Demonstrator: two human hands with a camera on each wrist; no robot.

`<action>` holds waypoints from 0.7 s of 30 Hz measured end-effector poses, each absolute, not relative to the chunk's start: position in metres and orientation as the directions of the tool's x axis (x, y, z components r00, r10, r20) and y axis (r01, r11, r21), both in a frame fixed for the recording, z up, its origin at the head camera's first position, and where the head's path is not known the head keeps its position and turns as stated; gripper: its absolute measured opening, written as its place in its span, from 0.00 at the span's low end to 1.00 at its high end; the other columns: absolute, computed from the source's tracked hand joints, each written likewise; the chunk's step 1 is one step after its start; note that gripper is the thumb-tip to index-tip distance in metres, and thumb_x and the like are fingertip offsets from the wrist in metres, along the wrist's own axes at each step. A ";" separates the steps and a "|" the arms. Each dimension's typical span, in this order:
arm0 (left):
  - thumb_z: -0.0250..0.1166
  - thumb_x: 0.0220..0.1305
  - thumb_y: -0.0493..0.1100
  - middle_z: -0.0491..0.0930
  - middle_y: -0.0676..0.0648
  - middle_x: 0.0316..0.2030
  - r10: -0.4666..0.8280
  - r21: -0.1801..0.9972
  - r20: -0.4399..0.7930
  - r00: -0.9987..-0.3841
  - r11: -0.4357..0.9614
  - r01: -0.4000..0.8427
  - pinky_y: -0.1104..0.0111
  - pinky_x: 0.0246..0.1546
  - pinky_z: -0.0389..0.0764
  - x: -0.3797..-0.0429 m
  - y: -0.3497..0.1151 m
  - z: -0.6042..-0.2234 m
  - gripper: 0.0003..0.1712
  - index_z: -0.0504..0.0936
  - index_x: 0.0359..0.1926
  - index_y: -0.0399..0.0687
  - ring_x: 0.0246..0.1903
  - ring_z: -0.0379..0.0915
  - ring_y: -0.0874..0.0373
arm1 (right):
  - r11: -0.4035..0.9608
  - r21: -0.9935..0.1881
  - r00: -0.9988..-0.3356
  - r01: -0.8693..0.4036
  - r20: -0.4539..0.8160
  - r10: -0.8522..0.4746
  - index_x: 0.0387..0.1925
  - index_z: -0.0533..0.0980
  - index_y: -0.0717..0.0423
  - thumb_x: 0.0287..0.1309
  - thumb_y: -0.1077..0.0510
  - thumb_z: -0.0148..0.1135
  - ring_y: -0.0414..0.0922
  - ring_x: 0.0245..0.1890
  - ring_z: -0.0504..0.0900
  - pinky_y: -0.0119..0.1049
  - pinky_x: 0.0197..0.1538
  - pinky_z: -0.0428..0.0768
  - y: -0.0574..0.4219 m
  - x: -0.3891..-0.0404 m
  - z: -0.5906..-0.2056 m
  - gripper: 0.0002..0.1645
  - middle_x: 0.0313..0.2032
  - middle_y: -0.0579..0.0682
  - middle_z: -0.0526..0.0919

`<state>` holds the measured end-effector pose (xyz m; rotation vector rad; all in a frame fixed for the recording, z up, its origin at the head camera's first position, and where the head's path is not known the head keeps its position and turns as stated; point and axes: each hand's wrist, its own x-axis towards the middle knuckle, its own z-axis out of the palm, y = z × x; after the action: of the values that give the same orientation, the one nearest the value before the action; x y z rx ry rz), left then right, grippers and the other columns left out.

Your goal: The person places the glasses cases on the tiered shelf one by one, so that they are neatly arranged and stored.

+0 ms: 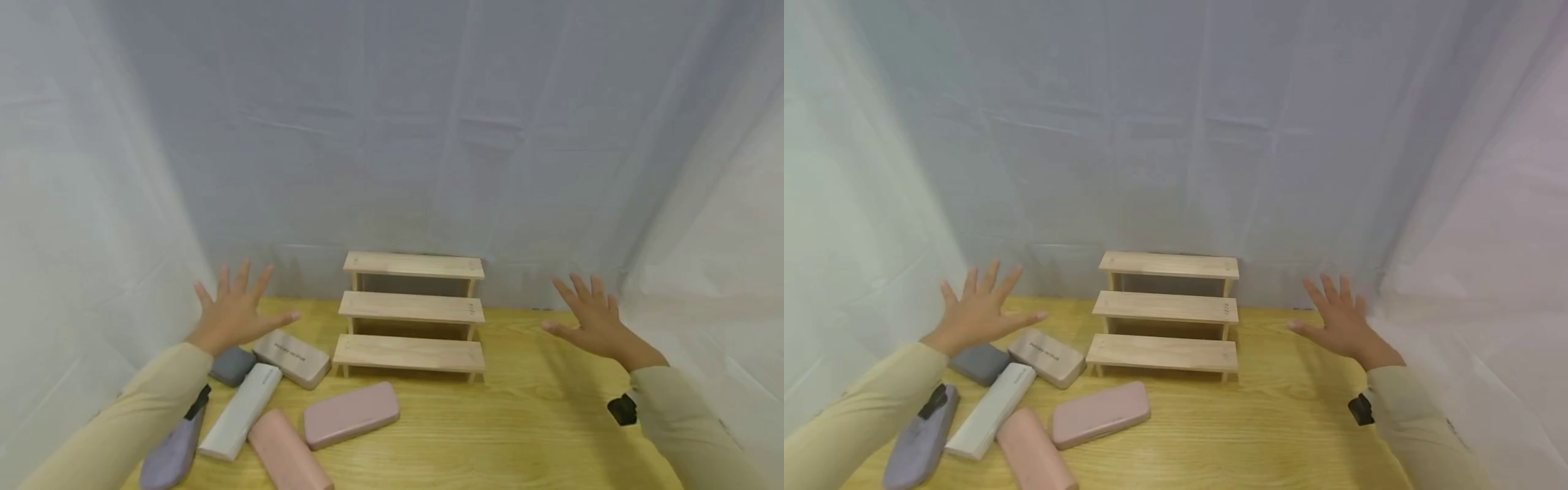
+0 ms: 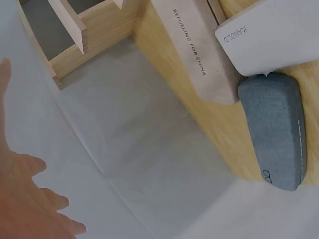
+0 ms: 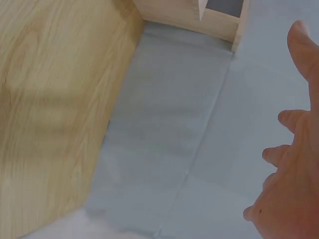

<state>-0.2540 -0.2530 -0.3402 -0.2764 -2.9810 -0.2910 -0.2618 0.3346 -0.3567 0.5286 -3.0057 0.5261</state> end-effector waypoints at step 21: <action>0.57 0.51 0.78 0.40 0.30 0.73 0.178 0.203 0.194 -0.965 0.955 0.216 0.24 0.54 0.24 -0.237 -0.244 -0.391 0.61 0.51 0.75 0.47 0.69 0.27 0.24 | 0.765 -0.533 -0.922 -0.361 0.082 -0.378 0.74 0.47 0.62 0.60 0.38 0.61 0.68 0.71 0.31 0.76 0.62 0.40 0.286 -0.280 -0.454 0.55 0.73 0.68 0.41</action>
<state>-0.2366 -0.2439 -0.3912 -0.2980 -2.9336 -0.3336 -0.2800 0.2862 -0.4539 0.6241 -2.9800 0.8905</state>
